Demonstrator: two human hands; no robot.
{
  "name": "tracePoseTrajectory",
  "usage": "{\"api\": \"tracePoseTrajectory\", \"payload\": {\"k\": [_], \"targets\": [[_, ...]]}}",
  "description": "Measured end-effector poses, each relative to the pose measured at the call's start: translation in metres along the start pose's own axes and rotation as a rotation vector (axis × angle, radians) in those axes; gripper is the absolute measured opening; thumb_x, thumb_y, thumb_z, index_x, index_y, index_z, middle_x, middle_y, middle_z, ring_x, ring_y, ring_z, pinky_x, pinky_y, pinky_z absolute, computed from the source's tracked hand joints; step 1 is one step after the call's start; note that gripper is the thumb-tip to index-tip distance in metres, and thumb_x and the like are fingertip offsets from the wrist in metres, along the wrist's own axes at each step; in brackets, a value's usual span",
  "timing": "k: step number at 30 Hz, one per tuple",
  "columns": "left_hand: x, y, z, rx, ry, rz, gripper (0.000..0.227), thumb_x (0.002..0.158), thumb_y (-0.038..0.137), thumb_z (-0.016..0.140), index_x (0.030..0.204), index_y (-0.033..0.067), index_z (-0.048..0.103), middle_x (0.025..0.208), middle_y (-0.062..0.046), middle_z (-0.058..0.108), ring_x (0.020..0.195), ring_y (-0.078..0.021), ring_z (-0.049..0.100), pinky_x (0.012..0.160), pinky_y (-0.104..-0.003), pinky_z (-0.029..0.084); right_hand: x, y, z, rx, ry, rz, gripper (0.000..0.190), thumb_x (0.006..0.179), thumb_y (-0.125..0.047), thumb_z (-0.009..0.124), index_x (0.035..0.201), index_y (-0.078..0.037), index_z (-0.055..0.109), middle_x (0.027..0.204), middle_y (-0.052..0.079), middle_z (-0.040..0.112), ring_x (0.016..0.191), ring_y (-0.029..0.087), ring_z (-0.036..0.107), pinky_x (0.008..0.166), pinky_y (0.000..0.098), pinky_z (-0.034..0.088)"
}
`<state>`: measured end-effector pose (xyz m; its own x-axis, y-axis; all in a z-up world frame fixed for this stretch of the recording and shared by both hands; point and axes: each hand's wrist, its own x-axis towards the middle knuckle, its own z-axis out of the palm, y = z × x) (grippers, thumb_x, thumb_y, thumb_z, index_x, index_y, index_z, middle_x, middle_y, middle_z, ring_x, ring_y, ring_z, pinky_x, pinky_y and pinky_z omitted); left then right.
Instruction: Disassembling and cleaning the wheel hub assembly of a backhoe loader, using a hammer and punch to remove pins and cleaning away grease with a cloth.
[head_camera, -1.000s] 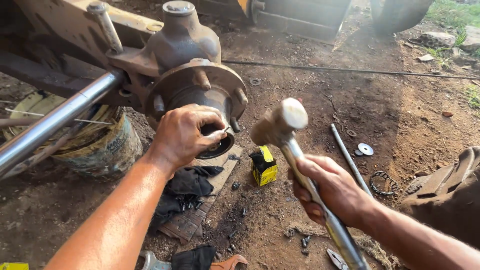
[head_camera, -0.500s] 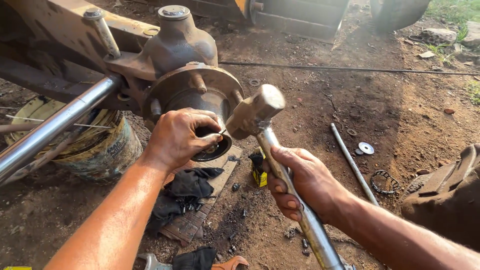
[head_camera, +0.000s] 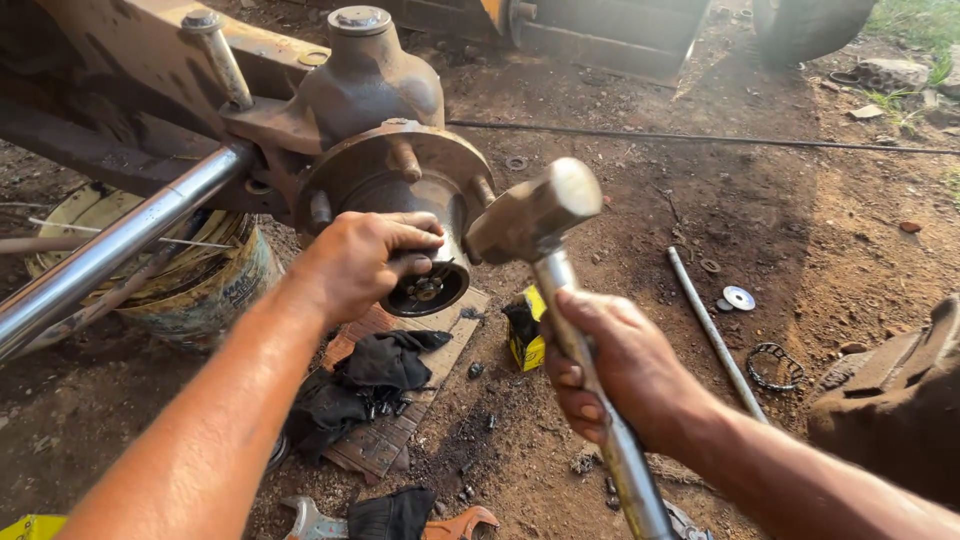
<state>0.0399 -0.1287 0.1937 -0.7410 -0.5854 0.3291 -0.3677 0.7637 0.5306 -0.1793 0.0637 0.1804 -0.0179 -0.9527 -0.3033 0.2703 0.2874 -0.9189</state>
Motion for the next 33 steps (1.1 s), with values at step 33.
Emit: {"api": "tracePoseTrajectory", "payload": {"k": [33], "targets": [[-0.002, 0.001, -0.002, -0.112, 0.047, -0.2, 0.043, 0.075, 0.008, 0.082, 0.116, 0.0201, 0.076, 0.131, -0.001, 0.07, 0.124, -0.0153, 0.066, 0.105, -0.029, 0.052, 0.009, 0.004, 0.001, -0.061, -0.047, -0.148, 0.041, 0.1, -0.043, 0.045, 0.088, -0.005, 0.05, 0.056, 0.002, 0.049, 0.03, 0.012, 0.042, 0.025, 0.0303, 0.041]]}}
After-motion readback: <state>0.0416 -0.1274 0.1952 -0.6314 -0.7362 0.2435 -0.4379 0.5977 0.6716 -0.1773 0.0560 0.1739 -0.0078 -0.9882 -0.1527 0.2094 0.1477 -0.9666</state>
